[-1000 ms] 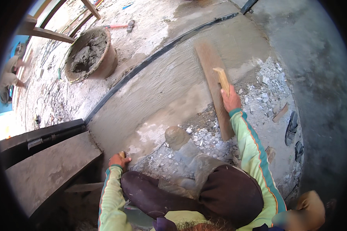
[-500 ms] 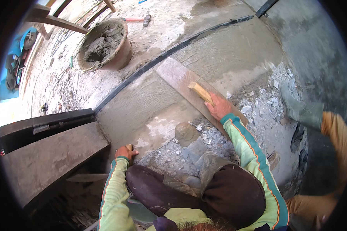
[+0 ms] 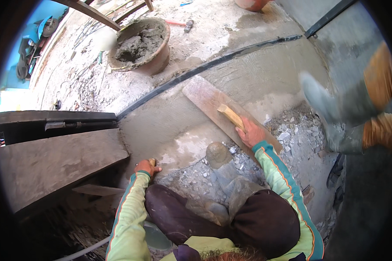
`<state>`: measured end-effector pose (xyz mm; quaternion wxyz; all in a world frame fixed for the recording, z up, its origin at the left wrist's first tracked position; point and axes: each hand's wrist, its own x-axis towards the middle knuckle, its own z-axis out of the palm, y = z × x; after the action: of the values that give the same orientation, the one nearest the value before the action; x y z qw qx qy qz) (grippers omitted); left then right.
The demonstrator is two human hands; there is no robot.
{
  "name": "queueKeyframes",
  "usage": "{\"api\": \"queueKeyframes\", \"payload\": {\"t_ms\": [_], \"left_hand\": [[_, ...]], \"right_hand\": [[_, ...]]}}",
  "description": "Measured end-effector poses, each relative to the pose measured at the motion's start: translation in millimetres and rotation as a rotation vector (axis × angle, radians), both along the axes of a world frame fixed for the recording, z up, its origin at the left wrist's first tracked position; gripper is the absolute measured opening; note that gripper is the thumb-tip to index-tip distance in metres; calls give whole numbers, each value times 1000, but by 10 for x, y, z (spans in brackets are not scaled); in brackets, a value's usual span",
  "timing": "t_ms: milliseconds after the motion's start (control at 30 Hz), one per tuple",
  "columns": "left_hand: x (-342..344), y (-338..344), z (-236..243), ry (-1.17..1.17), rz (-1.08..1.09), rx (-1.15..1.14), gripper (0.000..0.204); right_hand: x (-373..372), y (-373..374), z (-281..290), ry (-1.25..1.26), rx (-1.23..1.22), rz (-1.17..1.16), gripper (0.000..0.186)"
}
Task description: The person smooths a freshly poured concrete floor using a trowel and a wooden float. They repeatedly scrape and level the wet surface, occasionally adding more concrete from a nearby bucket to fill gaps.
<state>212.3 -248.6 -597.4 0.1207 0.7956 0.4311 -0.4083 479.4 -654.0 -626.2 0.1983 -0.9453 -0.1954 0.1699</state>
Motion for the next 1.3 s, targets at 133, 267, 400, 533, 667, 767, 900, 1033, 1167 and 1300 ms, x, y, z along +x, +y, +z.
{"api": "queueKeyframes", "payload": {"t_ms": [133, 267, 400, 533, 667, 767, 900, 1033, 1167, 1300], "left_hand": [[-136, 13, -104, -6, -205, -111, 59], [-133, 160, 14, 22, -179, -178, 60], [47, 62, 239, -26, -55, -161, 83], [-2, 108, 212, -27, -135, -125, 74], [-68, 112, -148, -51, -249, -199, 62], [-147, 148, -345, 44, -168, -159, 65], [-102, 187, -296, 59, -57, -89, 78], [21, 71, -109, 27, -9, -102, 78], [86, 50, 59, 34, 5, -76, 77], [36, 60, -5, 42, -19, -58, 76]], "right_hand": [[-7, -179, -241, -49, 114, -225, 45], [29, -3, -23, -1, 53, -242, 40], [-143, 206, -128, -27, 51, -30, 49], [-166, 465, 80, -8, 3, 112, 55], [-16, 264, -1, -60, -5, 41, 56], [22, 156, 48, -46, 66, 45, 57], [19, 219, 22, 0, 18, 228, 58], [39, 289, -15, 53, -70, 127, 58], [141, -149, -241, -39, -62, -56, 53], [171, -533, -85, -73, 9, -325, 52]]}}
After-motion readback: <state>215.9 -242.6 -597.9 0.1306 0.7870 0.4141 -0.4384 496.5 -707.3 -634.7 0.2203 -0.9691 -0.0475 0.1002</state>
